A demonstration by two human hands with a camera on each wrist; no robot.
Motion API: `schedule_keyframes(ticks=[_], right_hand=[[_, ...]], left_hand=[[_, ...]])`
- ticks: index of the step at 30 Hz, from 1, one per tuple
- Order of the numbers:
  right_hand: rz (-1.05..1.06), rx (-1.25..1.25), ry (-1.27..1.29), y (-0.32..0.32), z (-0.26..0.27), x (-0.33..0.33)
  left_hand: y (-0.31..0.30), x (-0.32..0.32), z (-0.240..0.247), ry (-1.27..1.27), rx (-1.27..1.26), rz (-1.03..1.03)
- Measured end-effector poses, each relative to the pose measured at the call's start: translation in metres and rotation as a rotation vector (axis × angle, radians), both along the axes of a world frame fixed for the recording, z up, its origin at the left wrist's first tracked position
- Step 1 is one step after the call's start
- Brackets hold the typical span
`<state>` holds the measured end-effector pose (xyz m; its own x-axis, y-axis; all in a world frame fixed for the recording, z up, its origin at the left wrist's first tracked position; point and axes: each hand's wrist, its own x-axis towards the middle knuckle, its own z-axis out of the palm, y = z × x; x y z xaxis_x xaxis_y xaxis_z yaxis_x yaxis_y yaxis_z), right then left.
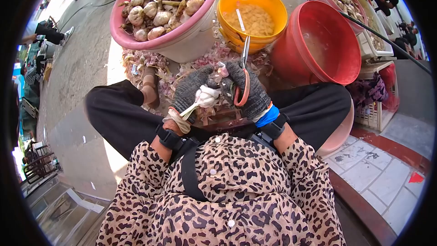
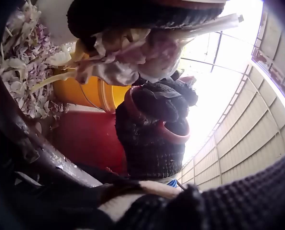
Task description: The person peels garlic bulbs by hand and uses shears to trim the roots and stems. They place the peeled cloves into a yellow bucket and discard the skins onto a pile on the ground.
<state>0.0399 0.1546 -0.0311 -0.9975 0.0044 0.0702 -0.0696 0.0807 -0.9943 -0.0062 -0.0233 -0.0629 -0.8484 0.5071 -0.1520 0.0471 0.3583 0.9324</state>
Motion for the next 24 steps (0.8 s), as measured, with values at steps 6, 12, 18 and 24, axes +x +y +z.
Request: schedule_keyframes(ticks=[6,12,18,24], right_hand=[[-0.033,0.040,0.039,-0.004,0.019,0.000],[-0.106,-0.400,-0.335,-0.009,0.046,0.007],[0.108,0.042,-0.563,0.015,0.048,0.008],[0.515,0.678,-0.163,0.030,0.053,0.016]], left_hand=[[0.012,0.005,0.050,0.505,-0.109,-0.227],[0.006,0.009,0.050,0.281,-0.002,-0.183],[0.008,0.006,0.052,-0.086,0.204,0.040],[0.016,0.012,0.076,-0.163,0.307,0.073]])
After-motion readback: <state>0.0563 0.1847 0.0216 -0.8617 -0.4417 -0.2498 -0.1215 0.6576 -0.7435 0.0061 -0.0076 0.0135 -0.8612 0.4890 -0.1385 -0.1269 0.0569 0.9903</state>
